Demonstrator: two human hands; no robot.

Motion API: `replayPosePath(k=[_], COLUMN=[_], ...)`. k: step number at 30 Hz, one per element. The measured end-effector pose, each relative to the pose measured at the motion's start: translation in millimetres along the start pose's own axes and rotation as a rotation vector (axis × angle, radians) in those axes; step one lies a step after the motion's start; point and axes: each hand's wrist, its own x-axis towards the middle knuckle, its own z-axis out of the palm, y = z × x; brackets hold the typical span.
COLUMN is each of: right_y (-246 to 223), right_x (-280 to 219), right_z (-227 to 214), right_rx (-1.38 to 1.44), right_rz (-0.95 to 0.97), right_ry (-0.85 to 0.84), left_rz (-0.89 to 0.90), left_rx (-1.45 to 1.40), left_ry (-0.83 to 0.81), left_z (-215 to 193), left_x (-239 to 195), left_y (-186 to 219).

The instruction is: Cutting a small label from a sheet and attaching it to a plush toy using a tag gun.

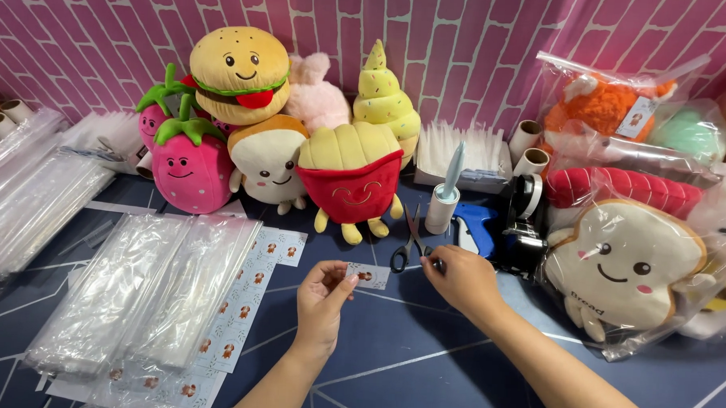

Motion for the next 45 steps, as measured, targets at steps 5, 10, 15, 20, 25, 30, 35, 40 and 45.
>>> replayPosePath(k=[5,10,15,20,25,30,35,40,45], right_y=[-35,-46,-47,-45,0,57,86,85,72], right_x=[25,28,18,4,-12,-48,-71,-74,-83], right_z=[-1,-11,-17,-28,-57,-75,-51,0,-7], right_rx=[-0.288,-0.368,-0.428,-0.420,-0.017,0.763,1.287,1.339,1.087], right_rz=[0.145,0.228,0.246,0.237,0.272,0.361,0.175,0.197,0.127], right_ry=[-0.167,-0.320,-0.393,-0.416,-0.589,-0.746,-0.610,-0.233,-0.287], left_rz=[-0.088,-0.285,-0.303,-0.297,-0.251,-0.282,-0.278,-0.167,-0.190], left_rx=[-0.067,-0.071,-0.129,-0.111,0.029,0.088,0.002,0.130,0.222], left_ry=[0.028,0.105,0.108,0.087,-0.054,-0.119,-0.175,-0.178,-0.273], left_z=[1,20,21,20,16,36,54,66,61], left_x=[4,-7,-6,-7,-6,-14,-6,2,-12], left_y=[-2,34,34,33,22,50,50,30,21])
